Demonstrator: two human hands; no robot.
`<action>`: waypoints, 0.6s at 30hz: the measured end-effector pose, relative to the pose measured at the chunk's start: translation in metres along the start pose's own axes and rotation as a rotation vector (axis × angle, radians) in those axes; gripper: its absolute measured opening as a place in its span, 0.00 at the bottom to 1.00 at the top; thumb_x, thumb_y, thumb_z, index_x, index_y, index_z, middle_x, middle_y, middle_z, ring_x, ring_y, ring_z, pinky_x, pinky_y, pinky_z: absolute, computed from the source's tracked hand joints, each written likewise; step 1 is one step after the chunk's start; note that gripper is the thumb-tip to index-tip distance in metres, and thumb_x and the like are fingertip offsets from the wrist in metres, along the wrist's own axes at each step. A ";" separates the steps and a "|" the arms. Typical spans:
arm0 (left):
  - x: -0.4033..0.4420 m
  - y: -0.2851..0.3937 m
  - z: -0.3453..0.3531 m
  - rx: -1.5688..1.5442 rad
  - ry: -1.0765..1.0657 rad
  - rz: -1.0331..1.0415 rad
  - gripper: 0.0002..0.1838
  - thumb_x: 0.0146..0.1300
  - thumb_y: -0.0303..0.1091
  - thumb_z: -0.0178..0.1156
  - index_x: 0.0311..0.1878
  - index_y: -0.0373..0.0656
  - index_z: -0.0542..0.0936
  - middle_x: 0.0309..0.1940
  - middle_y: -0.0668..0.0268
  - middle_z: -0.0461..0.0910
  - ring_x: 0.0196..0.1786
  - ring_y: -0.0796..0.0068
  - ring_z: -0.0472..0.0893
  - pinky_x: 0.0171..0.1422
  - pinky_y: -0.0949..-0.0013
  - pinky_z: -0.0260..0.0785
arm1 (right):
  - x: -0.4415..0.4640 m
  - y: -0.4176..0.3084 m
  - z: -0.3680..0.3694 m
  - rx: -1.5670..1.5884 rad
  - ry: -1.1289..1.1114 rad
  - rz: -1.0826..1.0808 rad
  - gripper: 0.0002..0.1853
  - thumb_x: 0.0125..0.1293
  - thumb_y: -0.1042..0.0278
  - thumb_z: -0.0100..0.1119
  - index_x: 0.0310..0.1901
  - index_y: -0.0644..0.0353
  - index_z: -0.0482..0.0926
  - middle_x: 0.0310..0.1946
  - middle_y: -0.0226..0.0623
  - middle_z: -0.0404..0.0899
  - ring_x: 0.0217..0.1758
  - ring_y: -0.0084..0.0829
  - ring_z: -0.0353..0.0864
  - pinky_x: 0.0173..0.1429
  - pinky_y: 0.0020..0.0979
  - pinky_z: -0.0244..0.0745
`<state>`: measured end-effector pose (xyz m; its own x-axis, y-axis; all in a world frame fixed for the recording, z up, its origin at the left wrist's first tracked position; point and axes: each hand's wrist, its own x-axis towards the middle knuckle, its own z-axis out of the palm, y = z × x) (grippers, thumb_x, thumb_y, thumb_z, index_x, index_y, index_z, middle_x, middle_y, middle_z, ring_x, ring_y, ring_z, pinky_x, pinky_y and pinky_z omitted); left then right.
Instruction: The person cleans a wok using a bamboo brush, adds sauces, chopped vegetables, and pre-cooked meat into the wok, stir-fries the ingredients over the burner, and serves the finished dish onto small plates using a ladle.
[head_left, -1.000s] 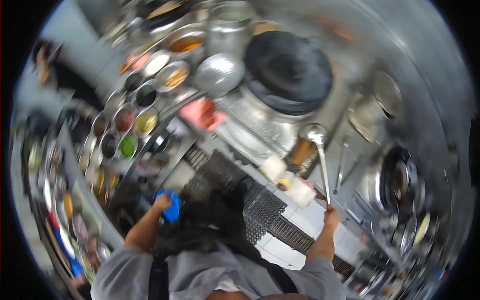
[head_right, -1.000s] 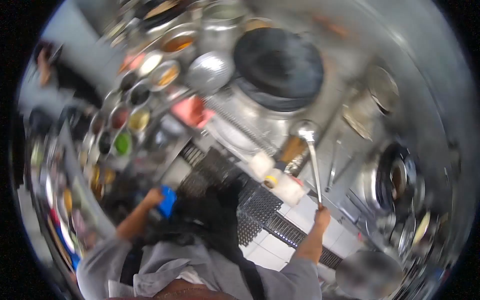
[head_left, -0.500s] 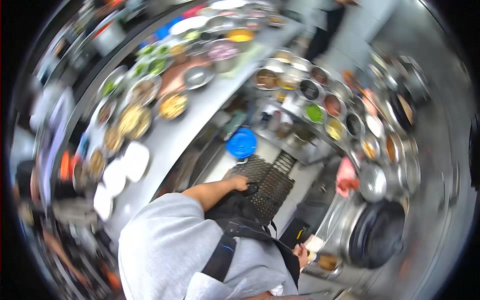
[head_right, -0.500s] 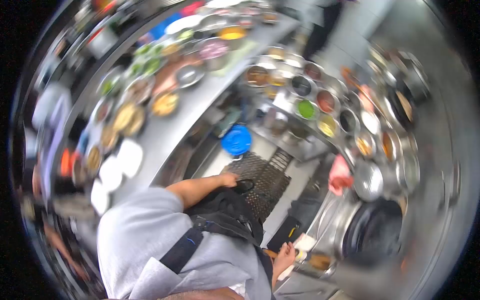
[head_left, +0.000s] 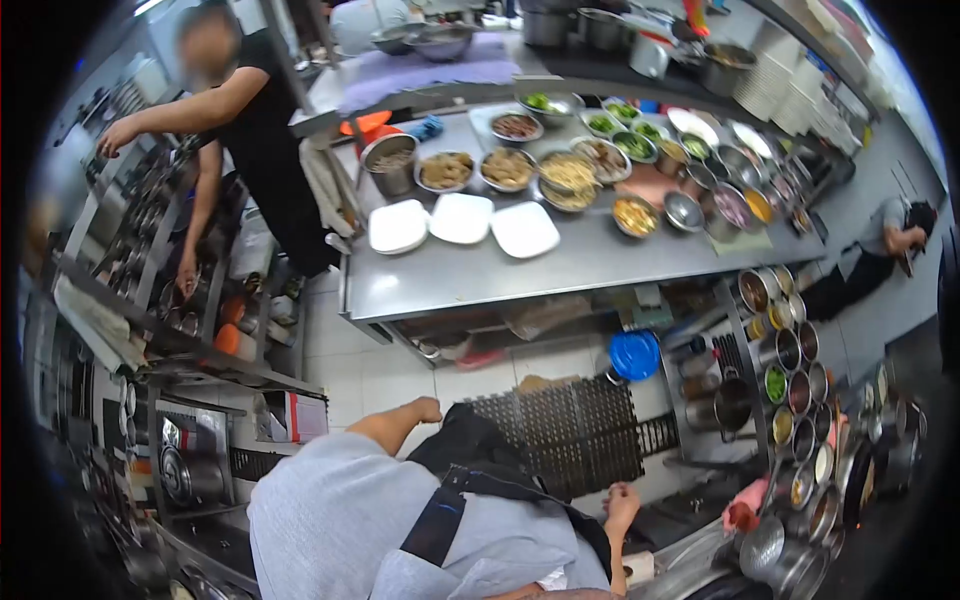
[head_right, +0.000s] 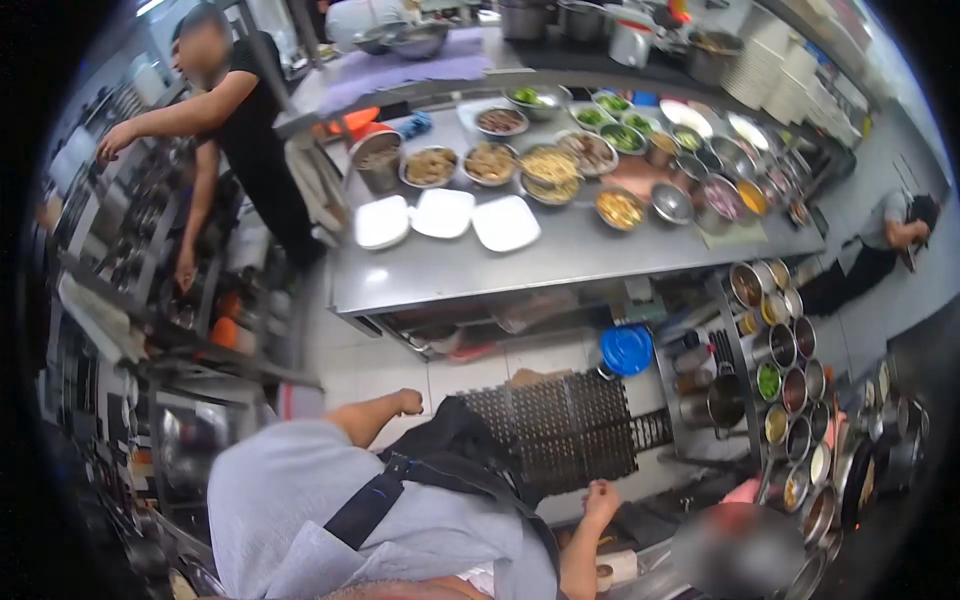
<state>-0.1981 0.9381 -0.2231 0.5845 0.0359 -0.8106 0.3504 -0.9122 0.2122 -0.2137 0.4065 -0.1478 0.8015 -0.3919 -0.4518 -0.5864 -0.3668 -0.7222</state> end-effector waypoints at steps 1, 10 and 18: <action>-0.014 -0.017 0.002 0.036 0.041 -0.037 0.20 0.46 0.43 0.55 0.35 0.37 0.85 0.42 0.49 0.82 0.46 0.54 0.82 0.51 0.58 0.74 | -0.005 0.005 0.024 -0.261 -0.070 -0.159 0.12 0.60 0.66 0.61 0.41 0.64 0.82 0.26 0.42 0.82 0.24 0.33 0.82 0.30 0.33 0.76; -0.107 -0.188 0.017 -0.457 0.309 -0.101 0.28 0.52 0.43 0.57 0.57 0.42 0.76 0.42 0.53 0.82 0.38 0.60 0.83 0.47 0.63 0.76 | -0.107 -0.089 0.174 -0.656 -0.477 -0.425 0.17 0.54 0.61 0.65 0.43 0.61 0.83 0.39 0.47 0.83 0.45 0.43 0.83 0.52 0.40 0.76; -0.182 -0.451 0.171 -0.559 0.087 -0.554 0.24 0.48 0.40 0.56 0.49 0.40 0.81 0.50 0.49 0.79 0.55 0.55 0.78 0.62 0.61 0.68 | -0.138 -0.128 0.347 -0.718 -0.307 -0.305 0.12 0.52 0.63 0.62 0.35 0.61 0.84 0.35 0.54 0.82 0.44 0.49 0.82 0.49 0.43 0.77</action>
<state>-0.5878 1.2726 -0.2647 0.2645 0.4780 -0.8376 0.9095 -0.4125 0.0518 -0.2084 0.8002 -0.1749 0.8727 0.0210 -0.4879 -0.1873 -0.9083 -0.3740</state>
